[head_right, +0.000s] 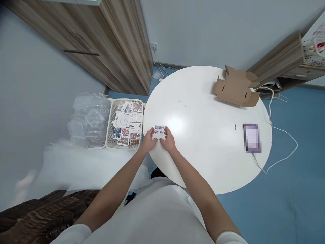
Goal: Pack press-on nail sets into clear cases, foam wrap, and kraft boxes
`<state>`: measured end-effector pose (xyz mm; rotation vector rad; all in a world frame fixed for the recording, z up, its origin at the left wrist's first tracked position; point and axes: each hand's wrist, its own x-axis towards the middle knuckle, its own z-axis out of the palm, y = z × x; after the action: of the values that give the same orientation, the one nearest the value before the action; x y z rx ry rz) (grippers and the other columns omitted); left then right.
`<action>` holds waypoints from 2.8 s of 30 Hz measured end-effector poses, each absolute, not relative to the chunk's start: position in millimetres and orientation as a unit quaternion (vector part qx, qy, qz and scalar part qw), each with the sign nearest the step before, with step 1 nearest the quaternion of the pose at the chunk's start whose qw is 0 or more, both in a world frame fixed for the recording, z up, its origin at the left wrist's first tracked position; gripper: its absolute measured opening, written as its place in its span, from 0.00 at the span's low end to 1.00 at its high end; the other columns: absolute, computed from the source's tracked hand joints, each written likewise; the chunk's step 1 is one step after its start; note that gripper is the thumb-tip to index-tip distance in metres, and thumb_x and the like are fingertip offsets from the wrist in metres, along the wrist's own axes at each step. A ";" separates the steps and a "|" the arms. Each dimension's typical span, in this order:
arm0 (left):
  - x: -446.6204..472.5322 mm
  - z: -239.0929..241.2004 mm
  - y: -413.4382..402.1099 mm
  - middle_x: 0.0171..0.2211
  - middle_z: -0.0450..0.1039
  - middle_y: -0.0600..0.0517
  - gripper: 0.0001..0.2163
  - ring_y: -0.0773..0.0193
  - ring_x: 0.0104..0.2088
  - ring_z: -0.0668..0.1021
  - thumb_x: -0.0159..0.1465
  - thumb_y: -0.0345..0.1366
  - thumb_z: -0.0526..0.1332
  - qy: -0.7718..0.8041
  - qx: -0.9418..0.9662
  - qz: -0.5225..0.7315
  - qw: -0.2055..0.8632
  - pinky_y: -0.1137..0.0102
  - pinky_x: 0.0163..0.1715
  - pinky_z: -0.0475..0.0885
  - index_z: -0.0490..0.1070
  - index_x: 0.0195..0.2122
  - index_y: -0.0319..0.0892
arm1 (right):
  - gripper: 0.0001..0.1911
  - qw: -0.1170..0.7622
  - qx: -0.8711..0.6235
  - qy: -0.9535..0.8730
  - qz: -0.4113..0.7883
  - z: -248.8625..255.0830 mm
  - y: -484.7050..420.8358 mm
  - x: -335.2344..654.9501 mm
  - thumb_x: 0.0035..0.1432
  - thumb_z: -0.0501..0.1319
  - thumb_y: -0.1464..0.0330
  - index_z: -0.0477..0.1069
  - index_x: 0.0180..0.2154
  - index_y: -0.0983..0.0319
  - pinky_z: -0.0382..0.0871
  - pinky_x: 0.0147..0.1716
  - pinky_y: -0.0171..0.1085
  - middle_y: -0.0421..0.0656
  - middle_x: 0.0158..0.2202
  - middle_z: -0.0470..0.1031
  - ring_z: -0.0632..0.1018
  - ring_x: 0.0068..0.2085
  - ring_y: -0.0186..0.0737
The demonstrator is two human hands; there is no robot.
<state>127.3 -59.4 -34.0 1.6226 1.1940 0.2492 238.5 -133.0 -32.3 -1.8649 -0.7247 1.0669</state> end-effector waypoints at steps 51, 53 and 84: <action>-27.0 22.5 76.4 0.55 0.56 0.45 0.28 0.58 0.55 0.61 0.51 0.28 0.57 0.673 0.446 0.370 0.459 0.67 0.49 0.61 0.52 0.54 0.40 | 0.17 0.394 -0.659 -0.452 0.454 6.3 100.7 81.4 0.47 0.58 0.63 0.62 0.40 0.62 0.66 0.39 0.38 0.45 0.42 0.68 0.71 0.38 0.36; -24.6 23.7 75.2 0.55 0.56 0.45 0.27 0.59 0.55 0.61 0.51 0.27 0.57 0.675 0.431 0.376 0.466 0.68 0.49 0.60 0.53 0.53 0.40 | 0.14 0.399 -0.670 -0.442 0.442 4.5 103.3 79.5 0.46 0.57 0.65 0.63 0.37 0.63 0.65 0.38 0.37 0.44 0.38 0.69 0.71 0.35 0.35; 190.1 66.8 -241.8 0.29 0.72 0.51 0.11 0.70 0.29 0.75 0.49 0.36 0.65 0.418 0.294 0.169 0.843 0.72 0.34 0.70 0.67 0.32 0.39 | 0.22 0.511 -0.704 -0.370 0.325 83.1 -351.8 338.0 0.43 0.62 0.61 0.62 0.42 0.56 0.64 0.46 0.46 0.47 0.54 0.57 0.64 0.53 0.46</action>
<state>190.1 -241.8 66.8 0.6213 0.8823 0.3566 338.0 -351.8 83.1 -1.6946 -0.8917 0.7830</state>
